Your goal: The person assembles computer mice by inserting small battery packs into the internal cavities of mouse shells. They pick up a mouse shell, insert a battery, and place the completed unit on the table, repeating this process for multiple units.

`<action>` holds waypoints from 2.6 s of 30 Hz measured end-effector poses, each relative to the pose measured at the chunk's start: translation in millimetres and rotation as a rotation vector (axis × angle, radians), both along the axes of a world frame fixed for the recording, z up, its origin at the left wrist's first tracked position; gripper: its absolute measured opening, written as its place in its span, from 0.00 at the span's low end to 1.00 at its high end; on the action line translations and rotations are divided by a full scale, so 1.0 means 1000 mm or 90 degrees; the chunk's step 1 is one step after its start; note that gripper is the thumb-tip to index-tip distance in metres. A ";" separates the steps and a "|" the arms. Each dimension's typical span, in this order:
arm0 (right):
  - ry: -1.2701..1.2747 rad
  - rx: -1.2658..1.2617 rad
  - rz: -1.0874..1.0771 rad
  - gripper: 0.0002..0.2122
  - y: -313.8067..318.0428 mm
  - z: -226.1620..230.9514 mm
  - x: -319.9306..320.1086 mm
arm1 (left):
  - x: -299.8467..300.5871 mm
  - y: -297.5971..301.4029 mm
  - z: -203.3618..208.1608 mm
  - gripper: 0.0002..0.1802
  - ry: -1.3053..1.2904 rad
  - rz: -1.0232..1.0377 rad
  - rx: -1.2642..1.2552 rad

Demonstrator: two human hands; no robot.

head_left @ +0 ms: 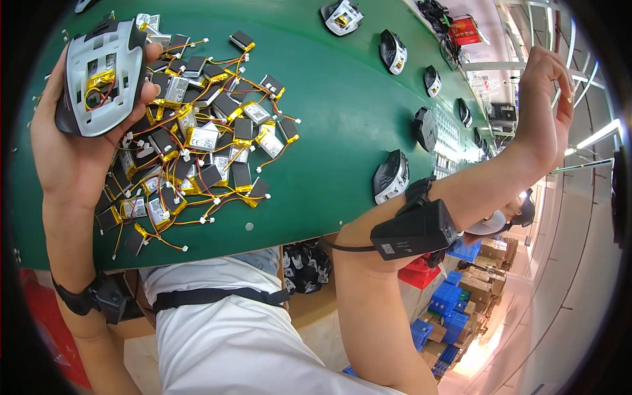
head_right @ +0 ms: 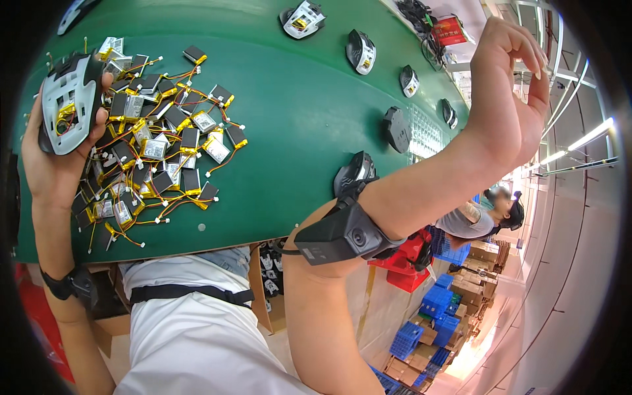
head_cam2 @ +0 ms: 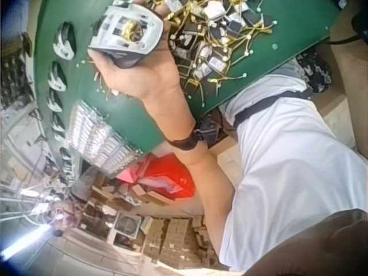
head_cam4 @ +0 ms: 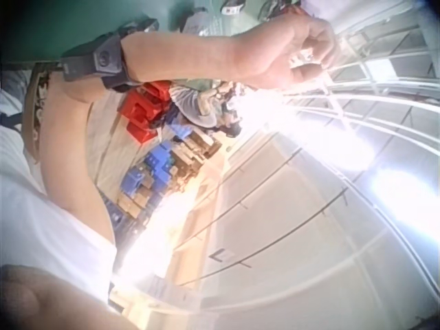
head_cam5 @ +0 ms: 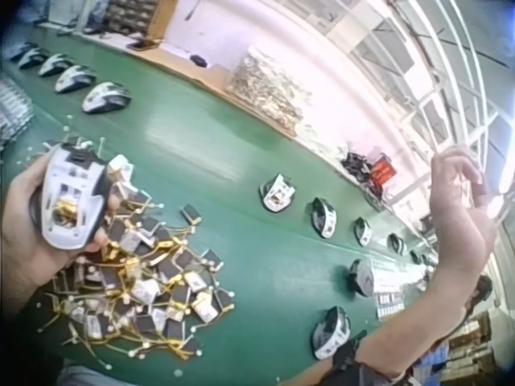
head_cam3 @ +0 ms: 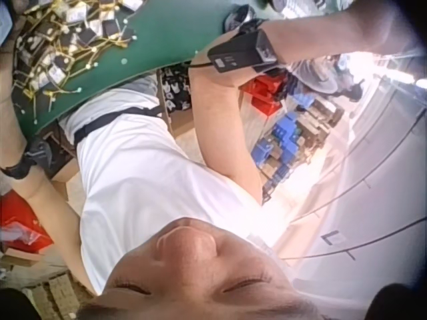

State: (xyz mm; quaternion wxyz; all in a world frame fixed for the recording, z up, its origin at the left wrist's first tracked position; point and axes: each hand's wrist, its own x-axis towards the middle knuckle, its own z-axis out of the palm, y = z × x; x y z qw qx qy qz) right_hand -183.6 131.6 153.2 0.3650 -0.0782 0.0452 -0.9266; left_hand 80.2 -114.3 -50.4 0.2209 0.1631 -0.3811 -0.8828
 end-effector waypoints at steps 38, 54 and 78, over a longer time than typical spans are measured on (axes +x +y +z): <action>0.684 0.469 -0.095 0.10 -0.058 -0.096 0.075 | -0.014 0.025 0.023 0.35 0.177 -0.014 0.090; 0.481 0.494 0.281 0.27 -0.090 -0.155 0.157 | -0.007 0.028 0.017 0.42 0.225 -0.038 -0.008; 1.148 1.132 -0.252 0.13 -0.098 -0.180 -0.034 | 0.002 -0.022 0.069 0.14 -0.088 -0.092 -0.433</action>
